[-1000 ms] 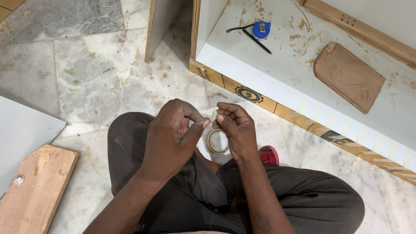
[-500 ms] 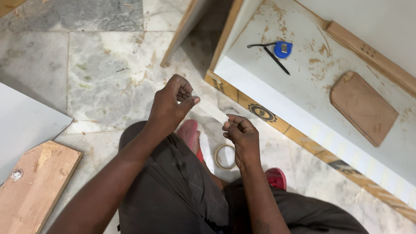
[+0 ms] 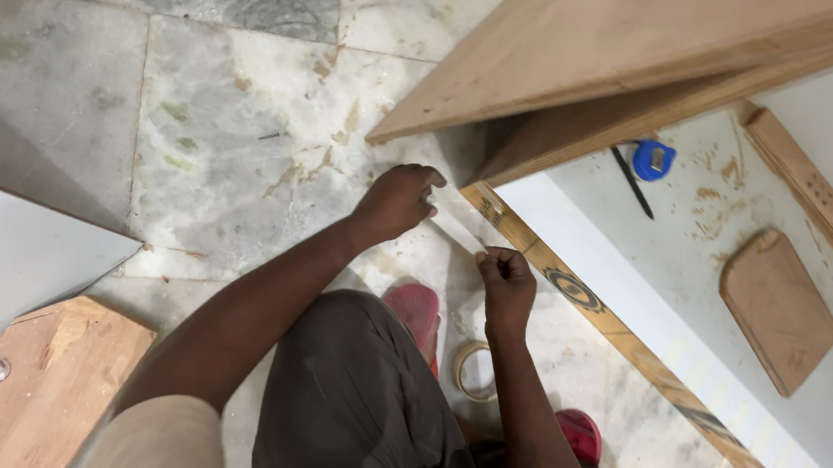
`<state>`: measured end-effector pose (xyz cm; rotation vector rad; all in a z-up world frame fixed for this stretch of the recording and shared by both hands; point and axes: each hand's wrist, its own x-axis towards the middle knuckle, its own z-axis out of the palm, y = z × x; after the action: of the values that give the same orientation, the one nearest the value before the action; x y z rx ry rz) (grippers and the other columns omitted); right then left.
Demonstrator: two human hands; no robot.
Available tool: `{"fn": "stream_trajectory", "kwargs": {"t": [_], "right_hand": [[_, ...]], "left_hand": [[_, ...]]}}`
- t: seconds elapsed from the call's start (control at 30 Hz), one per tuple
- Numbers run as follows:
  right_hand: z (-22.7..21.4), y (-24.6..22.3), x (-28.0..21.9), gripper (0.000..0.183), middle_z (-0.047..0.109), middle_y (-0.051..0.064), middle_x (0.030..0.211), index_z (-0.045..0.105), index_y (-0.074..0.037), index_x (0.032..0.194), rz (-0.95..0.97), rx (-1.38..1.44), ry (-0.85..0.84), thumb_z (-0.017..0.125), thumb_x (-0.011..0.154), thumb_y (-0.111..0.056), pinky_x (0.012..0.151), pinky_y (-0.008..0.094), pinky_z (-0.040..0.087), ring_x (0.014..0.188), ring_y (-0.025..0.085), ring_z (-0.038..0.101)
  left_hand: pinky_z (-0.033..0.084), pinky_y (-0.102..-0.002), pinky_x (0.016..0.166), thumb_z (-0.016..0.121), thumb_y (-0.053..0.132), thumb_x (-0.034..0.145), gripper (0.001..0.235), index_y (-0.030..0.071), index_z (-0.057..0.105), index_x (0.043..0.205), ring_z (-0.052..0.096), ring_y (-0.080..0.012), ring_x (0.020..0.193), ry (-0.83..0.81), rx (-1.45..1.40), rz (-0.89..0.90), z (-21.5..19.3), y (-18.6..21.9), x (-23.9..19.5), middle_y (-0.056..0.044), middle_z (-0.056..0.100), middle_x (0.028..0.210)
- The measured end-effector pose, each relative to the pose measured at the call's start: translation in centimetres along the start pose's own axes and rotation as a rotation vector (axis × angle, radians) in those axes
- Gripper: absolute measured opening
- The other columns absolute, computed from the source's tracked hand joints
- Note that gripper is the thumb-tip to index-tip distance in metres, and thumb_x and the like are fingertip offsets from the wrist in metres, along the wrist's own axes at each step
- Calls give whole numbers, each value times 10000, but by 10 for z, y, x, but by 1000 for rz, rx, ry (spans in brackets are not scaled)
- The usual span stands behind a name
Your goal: The person sits on the floor and applies small pieces of masking tape to the bottom edge of a white cabinet. They repeatedly tear off pieces of tape and press them onto the surface, working along the length of the cabinet's base.
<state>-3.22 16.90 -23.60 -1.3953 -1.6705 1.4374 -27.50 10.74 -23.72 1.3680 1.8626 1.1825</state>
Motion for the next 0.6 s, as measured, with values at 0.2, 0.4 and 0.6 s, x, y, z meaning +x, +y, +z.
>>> {"fn": "stream_trajectory", "kwargs": {"t": [0.2, 0.4, 0.6], "right_hand": [[26, 9, 22, 103, 734, 63, 925, 722, -31, 1015, -135, -344, 205, 736, 941, -101, 712, 256, 531, 778, 110, 640], [48, 11, 31, 140, 764, 82, 931, 765, -92, 1010, -214, -751, 351, 771, 922, -200, 706, 347, 550, 777, 220, 732], [55, 21, 45, 151, 768, 52, 968, 765, -127, 961, -251, -956, 419, 798, 919, -268, 650, 385, 552, 754, 260, 729]], "left_hand": [[519, -467, 926, 775, 77, 818, 408, 35, 656, 1207, 643, -362, 1081, 57, 79, 83, 22, -34, 34, -174, 712, 1100], [505, -505, 937, 747, 134, 872, 413, 2, 612, 1240, 628, -404, 1120, -1, 208, 42, 36, -58, 52, -218, 675, 1165], [530, -483, 908, 660, 72, 935, 259, 0, 643, 1183, 666, -364, 1107, -33, 134, 36, 43, -77, 60, -191, 690, 1165]]}}
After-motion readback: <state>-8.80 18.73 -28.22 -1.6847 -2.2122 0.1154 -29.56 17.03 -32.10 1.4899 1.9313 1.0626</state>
